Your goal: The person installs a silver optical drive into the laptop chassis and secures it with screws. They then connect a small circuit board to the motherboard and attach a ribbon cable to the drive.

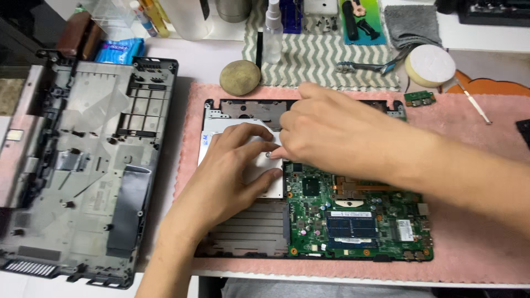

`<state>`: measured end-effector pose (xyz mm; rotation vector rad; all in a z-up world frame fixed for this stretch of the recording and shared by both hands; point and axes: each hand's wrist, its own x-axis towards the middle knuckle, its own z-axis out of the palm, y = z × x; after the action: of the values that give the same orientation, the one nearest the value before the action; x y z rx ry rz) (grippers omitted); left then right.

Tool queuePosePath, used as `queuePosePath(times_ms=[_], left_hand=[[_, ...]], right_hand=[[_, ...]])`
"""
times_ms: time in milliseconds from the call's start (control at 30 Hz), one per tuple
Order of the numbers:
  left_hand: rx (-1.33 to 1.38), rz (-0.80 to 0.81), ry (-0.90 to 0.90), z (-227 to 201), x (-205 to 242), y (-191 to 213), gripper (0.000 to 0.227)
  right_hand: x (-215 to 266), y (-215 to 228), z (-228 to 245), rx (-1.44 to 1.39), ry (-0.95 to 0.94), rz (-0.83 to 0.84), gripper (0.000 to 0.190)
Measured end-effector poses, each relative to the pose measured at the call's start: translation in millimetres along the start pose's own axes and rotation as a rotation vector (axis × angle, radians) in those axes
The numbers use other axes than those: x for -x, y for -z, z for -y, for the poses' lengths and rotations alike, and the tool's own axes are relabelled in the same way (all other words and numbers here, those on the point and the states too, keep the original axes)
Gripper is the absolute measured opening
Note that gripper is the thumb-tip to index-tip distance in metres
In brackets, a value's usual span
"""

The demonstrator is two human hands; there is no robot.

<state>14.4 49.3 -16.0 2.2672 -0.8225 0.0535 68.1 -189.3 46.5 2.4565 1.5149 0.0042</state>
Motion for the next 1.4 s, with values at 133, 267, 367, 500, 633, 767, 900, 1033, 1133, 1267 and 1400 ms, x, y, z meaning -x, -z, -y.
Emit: queuePosePath(times_ms=[133,267,367,500,633,767,900,1033,1133,1267,1400], left_hand=[[-0.014,-0.026,-0.014,-4.8,-0.1,24.9,0.031],[-0.095,-0.028,0.043,-6.6,10.9,51.1,0.028],[-0.106,0.035,0.288,-5.0,20.4,63.6,0.03],[-0.103,0.03,0.343,4.5,30.7,71.4,0.023],[-0.167,0.051,0.405,9.9,35.8,76.7,0.014],[-0.162,0.051,0.473,8.1,36.6,79.9,0.019],[-0.157,0.054,0.475,7.5,36.5,77.5,0.018],[-0.08,0.064,0.434,2.0,34.8,74.3,0.019],[-0.074,0.109,0.509,-2.1,31.1,75.5,0.022],[-0.082,0.115,0.508,0.0,30.8,72.3,0.022],[-0.121,0.075,0.41,-3.6,26.6,63.8,0.029]], right_hand=[[-6.4,6.3,-6.1,-0.071,-0.013,0.101,0.047],[-5.4,21.7,-3.5,-0.129,0.006,0.209,0.011],[-6.8,26.0,-1.3,-0.133,-0.026,0.352,0.026],[-11.7,3.5,-3.6,-0.06,-0.008,0.14,0.043],[-16.2,9.7,-7.2,-0.096,-0.09,0.254,0.071],[-8.3,15.3,-8.1,-0.095,0.007,0.274,0.017],[-12.7,2.1,-6.4,-0.06,-0.07,0.234,0.061],[-14.2,16.3,-4.2,-0.075,-0.099,0.285,0.075],[-9.3,18.0,-8.9,-0.118,-0.013,0.305,0.023],[-10.7,-2.5,-7.4,-0.179,-0.056,0.143,0.057],[-14.4,-4.4,-10.2,-0.089,-0.088,0.166,0.079]])
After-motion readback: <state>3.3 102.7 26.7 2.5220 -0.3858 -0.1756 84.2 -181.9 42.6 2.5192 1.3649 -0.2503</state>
